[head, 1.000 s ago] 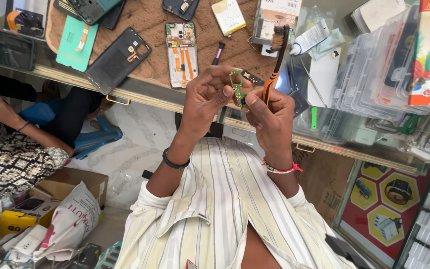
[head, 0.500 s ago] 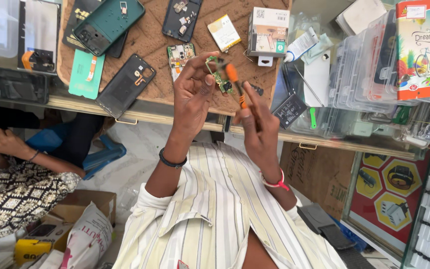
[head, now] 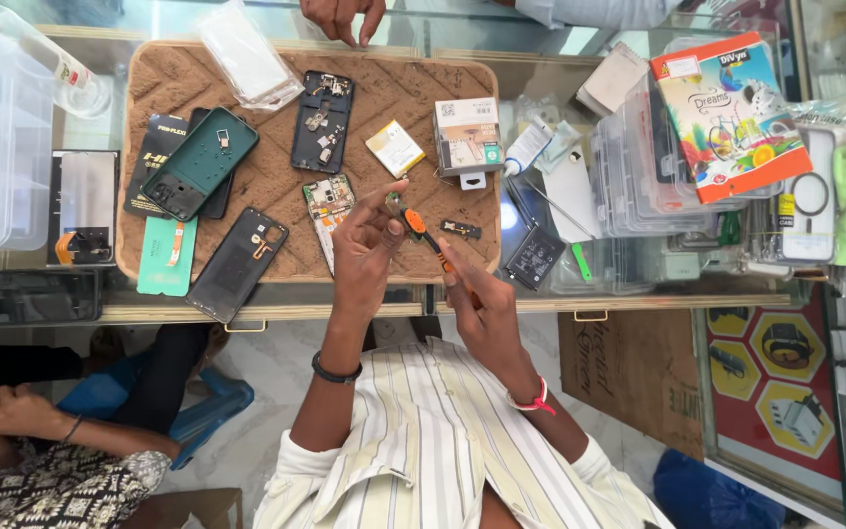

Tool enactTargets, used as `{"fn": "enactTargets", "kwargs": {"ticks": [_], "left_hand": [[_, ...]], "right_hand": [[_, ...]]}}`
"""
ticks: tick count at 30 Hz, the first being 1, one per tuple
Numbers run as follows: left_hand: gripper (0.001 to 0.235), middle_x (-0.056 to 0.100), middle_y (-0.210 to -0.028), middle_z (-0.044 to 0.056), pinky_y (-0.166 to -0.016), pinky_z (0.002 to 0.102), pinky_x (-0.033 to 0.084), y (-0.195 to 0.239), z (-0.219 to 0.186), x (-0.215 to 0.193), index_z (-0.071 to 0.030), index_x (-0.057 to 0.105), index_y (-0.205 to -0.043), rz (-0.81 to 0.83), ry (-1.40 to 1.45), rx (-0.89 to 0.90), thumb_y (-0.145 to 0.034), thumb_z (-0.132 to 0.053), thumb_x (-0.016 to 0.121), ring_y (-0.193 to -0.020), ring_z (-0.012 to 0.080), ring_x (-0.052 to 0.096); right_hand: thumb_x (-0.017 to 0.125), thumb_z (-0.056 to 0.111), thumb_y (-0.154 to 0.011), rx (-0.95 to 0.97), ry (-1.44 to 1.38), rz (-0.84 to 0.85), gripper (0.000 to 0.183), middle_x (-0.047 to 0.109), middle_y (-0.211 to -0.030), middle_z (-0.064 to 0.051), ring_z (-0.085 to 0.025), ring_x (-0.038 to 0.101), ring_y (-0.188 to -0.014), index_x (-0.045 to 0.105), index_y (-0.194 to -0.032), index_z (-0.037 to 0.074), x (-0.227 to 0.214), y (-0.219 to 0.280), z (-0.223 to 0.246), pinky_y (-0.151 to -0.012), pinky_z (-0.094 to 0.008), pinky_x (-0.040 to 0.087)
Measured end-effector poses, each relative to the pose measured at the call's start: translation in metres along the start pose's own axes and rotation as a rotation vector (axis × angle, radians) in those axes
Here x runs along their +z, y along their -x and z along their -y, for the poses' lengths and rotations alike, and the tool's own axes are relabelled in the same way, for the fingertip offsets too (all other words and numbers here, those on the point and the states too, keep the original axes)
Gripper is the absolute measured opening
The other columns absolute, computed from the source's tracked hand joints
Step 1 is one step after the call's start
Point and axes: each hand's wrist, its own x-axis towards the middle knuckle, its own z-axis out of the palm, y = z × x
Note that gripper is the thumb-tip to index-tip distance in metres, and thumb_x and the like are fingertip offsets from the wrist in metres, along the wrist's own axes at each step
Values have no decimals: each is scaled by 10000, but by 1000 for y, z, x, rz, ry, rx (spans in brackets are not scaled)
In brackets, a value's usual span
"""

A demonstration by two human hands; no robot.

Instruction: The person disassembles a smartphone, removes the motherboard, and uses a screwdriver to unscrew components from it. They then reattach the motherboard to the phone chassis and connect internal ribbon cables.

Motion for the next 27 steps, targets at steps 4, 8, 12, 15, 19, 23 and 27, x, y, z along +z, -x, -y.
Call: {"fn": "enactTargets", "kwargs": {"ticks": [4,8,12,15,19,23,27], "left_hand": [[488,707,-1062,82,-938,310,591,-8,0,-4,24,579,-1376,50,314,69,-992,-224,750,-1036,202,715],[484,703,-1079,82,-907,319,600,-8,1,-4,25,571,-1366,47,330,17,-976,-206,741,-1036,213,720],[474,683,-1097,77,-928,342,611,-3,4,1,21,578,-1368,36,395,13,-976,-184,751,-1046,209,708],[479,661,-1119,78,-744,270,493,-4,0,1,31,581,-1405,-17,308,-14,-1002,-168,747,-1084,189,678],[455,679,-1097,78,-960,371,629,1,-1,1,-1,570,-1381,80,403,66,-1004,-189,743,-1054,218,721],[446,675,-1112,74,-994,358,610,4,-7,3,-5,560,-1383,55,386,64,-1012,-174,742,-1085,212,715],[452,652,-1112,50,-987,351,612,8,-14,5,-8,572,-1396,59,410,94,-1012,-167,749,-1081,195,711]], "right_hand": [[584,85,-1049,-9,32,32,415,574,-687,-33,-66,528,-565,584,-1463,110,-5,1,1,-509,-271,429],[595,84,-1052,-32,75,-9,396,573,-677,-29,-59,530,-562,604,-1446,120,-6,2,-1,-514,-270,426],[599,65,-1043,-31,73,-6,405,575,-694,-43,-77,504,-563,602,-1445,109,-7,3,-4,-504,-279,413],[606,43,-1040,-58,93,-29,413,570,-690,-43,-85,502,-579,604,-1448,107,-13,3,-5,-521,-283,418],[596,10,-1043,-168,112,-20,432,604,-806,-60,-91,534,-648,595,-1464,110,-15,11,-8,-566,-282,439],[625,-13,-1039,-62,124,-83,404,610,-784,-70,-110,480,-581,611,-1433,77,-13,10,-4,-520,-295,378],[635,2,-1042,-173,132,-18,384,627,-827,-83,-111,522,-621,620,-1418,78,-13,12,3,-560,-289,416]]}}
